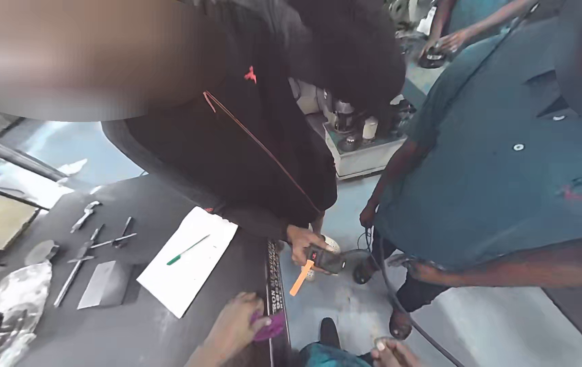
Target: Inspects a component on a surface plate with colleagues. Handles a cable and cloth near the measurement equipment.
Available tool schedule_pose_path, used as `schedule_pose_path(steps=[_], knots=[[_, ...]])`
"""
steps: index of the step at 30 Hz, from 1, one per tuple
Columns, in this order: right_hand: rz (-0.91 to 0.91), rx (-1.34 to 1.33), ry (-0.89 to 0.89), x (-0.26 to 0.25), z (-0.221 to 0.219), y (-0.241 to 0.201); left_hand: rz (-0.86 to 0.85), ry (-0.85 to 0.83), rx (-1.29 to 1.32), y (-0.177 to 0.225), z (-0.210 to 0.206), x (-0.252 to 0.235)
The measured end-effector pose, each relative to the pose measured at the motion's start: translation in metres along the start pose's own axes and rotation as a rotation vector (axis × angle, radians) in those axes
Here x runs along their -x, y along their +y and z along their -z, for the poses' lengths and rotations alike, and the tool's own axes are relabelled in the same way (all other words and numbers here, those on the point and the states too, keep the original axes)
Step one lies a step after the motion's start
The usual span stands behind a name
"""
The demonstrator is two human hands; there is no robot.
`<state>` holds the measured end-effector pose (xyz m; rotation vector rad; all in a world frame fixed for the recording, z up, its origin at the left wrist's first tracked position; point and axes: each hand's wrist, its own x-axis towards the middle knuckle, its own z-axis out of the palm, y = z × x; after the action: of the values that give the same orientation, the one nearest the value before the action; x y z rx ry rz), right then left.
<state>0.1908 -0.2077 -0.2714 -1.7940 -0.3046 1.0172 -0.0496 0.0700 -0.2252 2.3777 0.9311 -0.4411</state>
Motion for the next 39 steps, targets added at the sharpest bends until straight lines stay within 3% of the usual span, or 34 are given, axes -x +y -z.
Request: schedule_pose_path(steps=[3, 7, 13, 17, 22, 27, 32, 35, 39], knots=[[0.059, -0.014, 0.050, -0.006, 0.007, -0.006, -0.018, 0.328, -0.011, -0.020, -0.016, 0.010], [0.072, -0.028, 0.101, -0.011, 0.013, -0.015, 0.067, 0.519, -0.083, -0.014, -0.020, 0.018], [0.233, -0.066, 0.095, -0.022, 0.003, -0.022, -0.166, 0.852, 0.225, 0.044, -0.012, -0.003], [0.381, -0.061, 0.072, -0.026, -0.007, -0.032, -0.217, 0.933, 0.552, 0.093, -0.026, -0.022], [0.547, 0.097, 0.020, -0.040, -0.012, -0.045, -0.049, 0.796, 0.949, 0.121, -0.057, -0.031], [0.514, 0.104, -0.061, -0.067, -0.021, -0.060, -0.089, 0.891, 0.922, 0.134, -0.065, -0.047], [0.384, -0.188, -0.229, -0.088, -0.036, -0.080, -0.123, 0.989, 0.931, 0.144, -0.057, -0.063], [0.422, -0.329, -0.320, -0.098, -0.048, -0.086, -0.044, 1.016, 0.922, 0.152, -0.047, -0.064], [0.429, -0.316, -0.323, -0.101, -0.062, -0.089, -0.040, 1.116, 0.899, 0.155, -0.049, -0.066]])
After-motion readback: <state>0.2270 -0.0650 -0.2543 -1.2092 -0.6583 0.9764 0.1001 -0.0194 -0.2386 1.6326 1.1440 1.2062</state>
